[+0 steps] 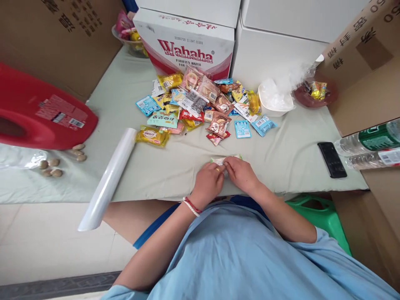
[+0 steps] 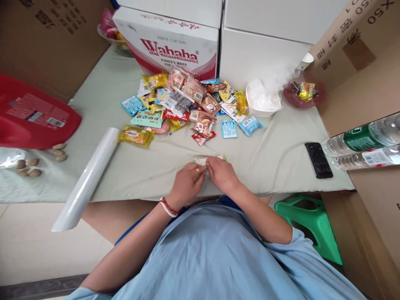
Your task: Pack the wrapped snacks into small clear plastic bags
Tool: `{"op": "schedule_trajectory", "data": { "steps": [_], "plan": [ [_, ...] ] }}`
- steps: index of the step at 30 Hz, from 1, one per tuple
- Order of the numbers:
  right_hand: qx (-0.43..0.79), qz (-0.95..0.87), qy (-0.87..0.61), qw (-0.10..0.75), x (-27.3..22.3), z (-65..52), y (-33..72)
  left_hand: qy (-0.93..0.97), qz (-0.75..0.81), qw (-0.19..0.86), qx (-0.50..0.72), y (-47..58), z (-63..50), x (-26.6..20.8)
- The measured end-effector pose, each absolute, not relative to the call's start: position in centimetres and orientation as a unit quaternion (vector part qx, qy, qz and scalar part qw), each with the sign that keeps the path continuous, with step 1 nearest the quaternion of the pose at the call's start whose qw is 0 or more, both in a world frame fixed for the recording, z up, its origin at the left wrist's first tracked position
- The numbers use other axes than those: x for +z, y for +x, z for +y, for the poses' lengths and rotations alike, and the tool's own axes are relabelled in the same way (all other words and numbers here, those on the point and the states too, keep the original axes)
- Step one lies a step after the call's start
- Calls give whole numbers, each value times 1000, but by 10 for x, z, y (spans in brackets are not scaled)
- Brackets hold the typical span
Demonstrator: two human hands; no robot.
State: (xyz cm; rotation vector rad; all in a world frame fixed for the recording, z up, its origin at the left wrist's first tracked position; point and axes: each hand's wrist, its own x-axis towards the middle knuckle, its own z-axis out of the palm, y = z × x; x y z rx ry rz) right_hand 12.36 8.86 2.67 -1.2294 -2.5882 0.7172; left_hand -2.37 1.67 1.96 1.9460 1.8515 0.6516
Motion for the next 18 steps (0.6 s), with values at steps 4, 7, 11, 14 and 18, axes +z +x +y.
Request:
{"op": "schedule_trajectory", "data": {
  "steps": [4, 7, 11, 14, 18],
  "plan": [
    [178, -891, -402, 111, 10, 74, 131, 587, 732, 167, 303, -43, 19, 7],
    [151, -887, -400, 175, 2, 64, 135, 595, 736, 156, 282, -42, 23, -1],
    [100, -850, -443, 266, -1, 57, 137, 586, 730, 173, 306, -37, 25, -5],
    [64, -846, -430, 308, 4, 55, 139, 570, 731, 195, 321, -36, 23, -2],
    [86, -843, -424, 320, 10, 55, 144, 575, 701, 237, 349, -31, 17, 6]
  ]
}}
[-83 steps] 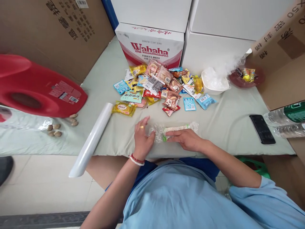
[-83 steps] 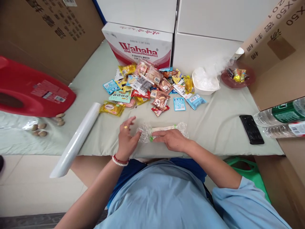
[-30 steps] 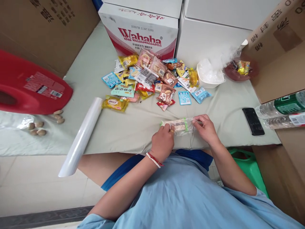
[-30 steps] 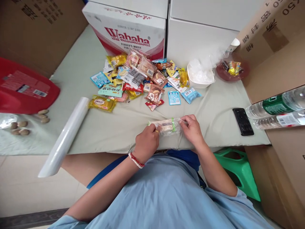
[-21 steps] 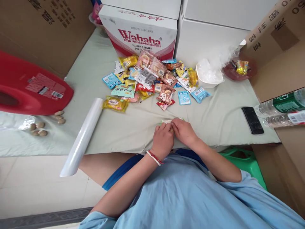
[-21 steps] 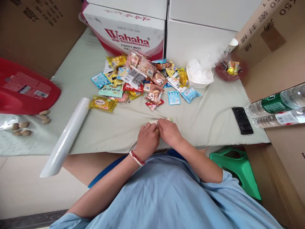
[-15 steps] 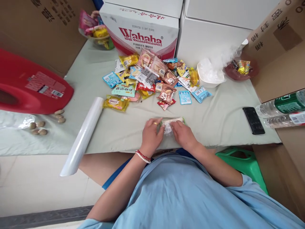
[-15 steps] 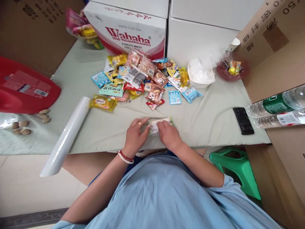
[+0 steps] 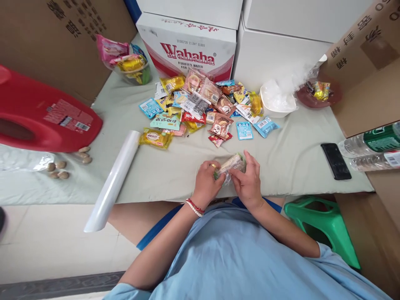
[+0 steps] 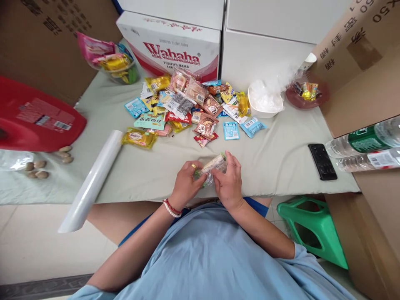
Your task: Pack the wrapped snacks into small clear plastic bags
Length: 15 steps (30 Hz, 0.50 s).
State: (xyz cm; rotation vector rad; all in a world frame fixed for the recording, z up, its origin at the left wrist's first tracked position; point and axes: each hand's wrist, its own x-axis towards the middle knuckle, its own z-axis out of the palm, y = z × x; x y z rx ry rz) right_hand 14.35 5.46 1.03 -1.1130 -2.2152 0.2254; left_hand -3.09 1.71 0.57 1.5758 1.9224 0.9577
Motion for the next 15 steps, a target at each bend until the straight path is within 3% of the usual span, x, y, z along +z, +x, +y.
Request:
{"op": "schedule_trajectory", "data": {
  "steps": [3, 6, 11, 15],
  "plan": [
    [143, -824, -437, 331, 9, 55, 147, 574, 685, 224, 390, -22, 13, 11],
    [229, -777, -450, 375, 5, 54, 145, 589, 666, 144, 434, -9, 12, 15],
    [537, -550, -465, 439, 9, 56, 133, 660, 642, -24, 388, 10, 14, 8],
    [703, -362, -457, 408, 18, 64, 133, 716, 607, 1, 345, 17, 15, -8]
  ]
}}
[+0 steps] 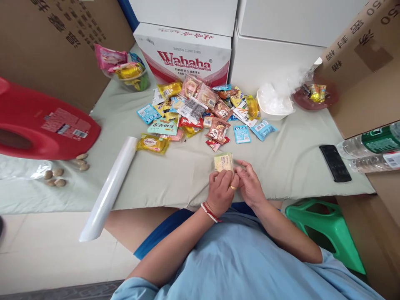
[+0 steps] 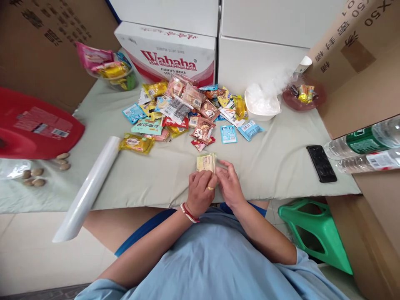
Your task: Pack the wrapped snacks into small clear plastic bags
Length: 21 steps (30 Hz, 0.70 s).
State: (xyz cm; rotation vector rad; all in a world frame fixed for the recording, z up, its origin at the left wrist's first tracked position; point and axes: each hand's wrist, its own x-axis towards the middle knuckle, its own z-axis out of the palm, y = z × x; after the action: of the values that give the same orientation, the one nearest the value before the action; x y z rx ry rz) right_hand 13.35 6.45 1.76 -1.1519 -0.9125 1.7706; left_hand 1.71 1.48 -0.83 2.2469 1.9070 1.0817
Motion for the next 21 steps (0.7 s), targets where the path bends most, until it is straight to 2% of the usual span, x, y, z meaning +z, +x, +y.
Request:
{"op": "schedule_trajectory", "data": {
  "steps": [4, 11, 13, 18, 21],
  "plan": [
    [741, -324, -460, 365, 20, 71, 138, 727, 535, 80, 423, 16, 16, -14],
    [741, -403, -423, 332, 3, 82, 139, 578, 462, 333, 584, 11, 20, -7],
    [744, -409, -418, 322, -2, 87, 142, 537, 466, 356, 606, 11, 21, -4],
    [735, -373, -420, 380, 3, 92, 149, 421, 618, 262, 610, 4, 25, 6],
    [749, -387, -388, 372, 14, 95, 152, 325, 647, 381, 576, -3, 31, 11]
  ]
}}
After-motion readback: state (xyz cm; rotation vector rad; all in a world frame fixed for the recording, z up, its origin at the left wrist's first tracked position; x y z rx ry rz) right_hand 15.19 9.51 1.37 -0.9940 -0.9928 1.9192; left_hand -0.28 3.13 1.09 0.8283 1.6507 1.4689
